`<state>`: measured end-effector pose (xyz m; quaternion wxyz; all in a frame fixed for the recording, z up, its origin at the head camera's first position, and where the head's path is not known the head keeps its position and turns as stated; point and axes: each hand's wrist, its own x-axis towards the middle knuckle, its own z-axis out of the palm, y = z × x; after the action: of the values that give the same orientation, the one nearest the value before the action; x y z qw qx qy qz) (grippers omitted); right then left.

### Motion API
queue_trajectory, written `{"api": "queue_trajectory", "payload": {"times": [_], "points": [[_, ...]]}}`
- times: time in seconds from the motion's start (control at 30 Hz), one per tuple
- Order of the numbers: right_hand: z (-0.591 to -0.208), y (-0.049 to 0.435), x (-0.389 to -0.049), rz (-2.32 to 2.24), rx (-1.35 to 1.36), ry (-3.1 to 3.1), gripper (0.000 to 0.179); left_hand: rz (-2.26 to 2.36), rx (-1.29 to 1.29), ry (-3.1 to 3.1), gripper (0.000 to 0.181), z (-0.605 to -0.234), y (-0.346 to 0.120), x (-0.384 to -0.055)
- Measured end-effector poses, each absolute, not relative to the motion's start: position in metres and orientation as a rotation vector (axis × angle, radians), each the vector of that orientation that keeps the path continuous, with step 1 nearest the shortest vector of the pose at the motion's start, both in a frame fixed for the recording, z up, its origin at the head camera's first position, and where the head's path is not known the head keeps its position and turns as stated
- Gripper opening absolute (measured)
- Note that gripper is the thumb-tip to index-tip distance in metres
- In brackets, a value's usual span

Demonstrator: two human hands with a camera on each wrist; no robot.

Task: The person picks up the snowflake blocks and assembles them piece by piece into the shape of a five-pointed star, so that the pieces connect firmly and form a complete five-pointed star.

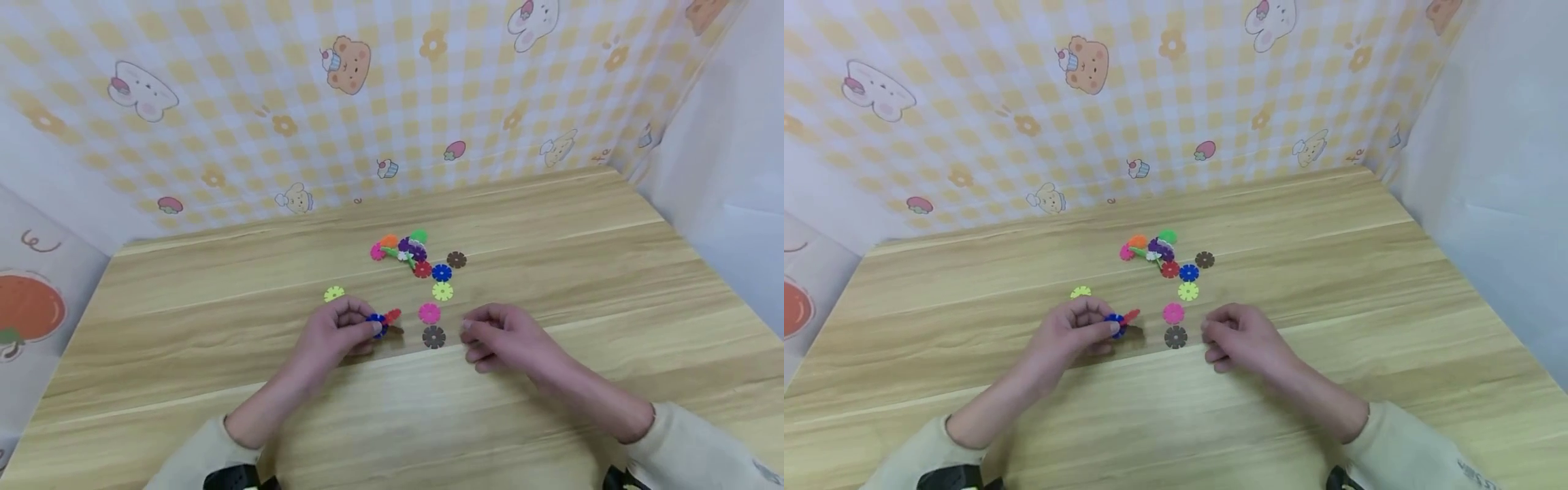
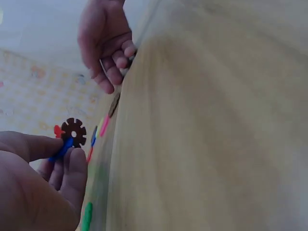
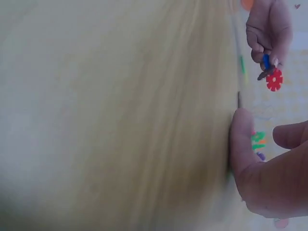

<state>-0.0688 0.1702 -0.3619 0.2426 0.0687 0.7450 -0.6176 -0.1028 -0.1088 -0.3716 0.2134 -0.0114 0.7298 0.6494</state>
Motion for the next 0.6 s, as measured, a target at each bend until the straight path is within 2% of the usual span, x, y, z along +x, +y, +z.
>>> {"api": "queue_trajectory", "payload": {"times": [0.2,0.37,0.6], "points": [[-0.37,0.164,-0.076,-1.724,0.101,2.128,0.04,1.762,-0.173,2.029,0.018,-0.376,-0.102,-0.134],[-0.372,0.159,-0.081,-1.757,0.137,2.144,0.038,1.739,-0.234,2.082,0.019,-0.374,-0.092,-0.157],[-0.375,0.156,-0.081,-1.705,0.073,2.27,0.037,1.68,-0.228,2.247,0.021,-0.372,-0.08,-0.178]]}}
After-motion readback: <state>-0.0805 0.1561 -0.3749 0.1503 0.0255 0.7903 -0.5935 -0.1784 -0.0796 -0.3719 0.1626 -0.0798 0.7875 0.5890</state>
